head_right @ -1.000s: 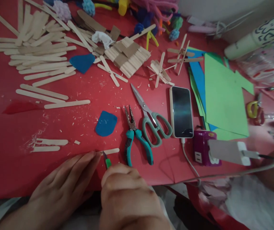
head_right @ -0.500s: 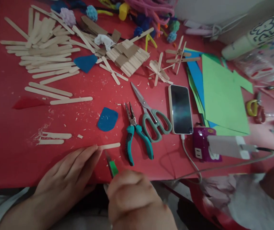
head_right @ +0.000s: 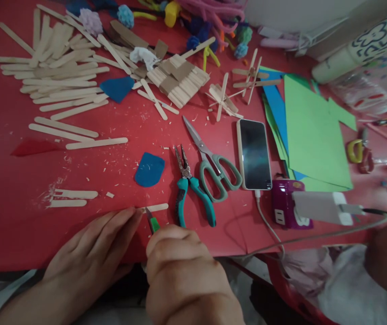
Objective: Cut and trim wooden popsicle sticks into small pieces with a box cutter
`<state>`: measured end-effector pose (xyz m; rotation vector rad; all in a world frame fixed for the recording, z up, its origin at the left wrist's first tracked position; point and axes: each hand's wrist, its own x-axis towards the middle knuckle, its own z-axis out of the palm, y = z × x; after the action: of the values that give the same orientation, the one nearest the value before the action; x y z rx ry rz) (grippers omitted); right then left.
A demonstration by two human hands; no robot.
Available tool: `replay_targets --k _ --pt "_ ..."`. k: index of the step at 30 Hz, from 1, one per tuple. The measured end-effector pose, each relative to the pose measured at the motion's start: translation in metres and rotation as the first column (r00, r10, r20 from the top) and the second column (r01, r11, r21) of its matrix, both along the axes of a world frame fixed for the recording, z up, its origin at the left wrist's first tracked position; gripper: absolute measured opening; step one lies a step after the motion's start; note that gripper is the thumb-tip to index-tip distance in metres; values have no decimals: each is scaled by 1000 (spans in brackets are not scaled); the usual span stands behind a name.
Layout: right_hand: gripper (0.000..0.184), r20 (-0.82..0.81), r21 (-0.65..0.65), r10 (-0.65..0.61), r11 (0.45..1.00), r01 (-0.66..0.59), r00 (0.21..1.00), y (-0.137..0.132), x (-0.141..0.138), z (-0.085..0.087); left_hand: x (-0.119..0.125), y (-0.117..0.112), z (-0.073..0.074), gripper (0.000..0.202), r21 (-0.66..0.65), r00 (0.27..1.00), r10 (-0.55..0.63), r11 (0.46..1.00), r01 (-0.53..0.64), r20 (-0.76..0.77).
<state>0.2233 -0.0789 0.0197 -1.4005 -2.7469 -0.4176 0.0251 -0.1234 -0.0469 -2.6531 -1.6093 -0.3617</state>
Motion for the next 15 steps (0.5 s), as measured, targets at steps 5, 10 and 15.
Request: replay_targets --k 5,10,15 --pt "37 -7 508 -195 844 171 981 -24 -1 -42 0 0 0 41 19 1000 15 1000 -15 15" --pt "67 -674 635 -146 388 668 725 -15 -9 -84 0 1 2 40 9 1000 9 1000 -9 2" --pt "74 -953 298 130 240 924 274 -8 -24 -90 -2 4 4 38 0 999 -2 1000 2 43"
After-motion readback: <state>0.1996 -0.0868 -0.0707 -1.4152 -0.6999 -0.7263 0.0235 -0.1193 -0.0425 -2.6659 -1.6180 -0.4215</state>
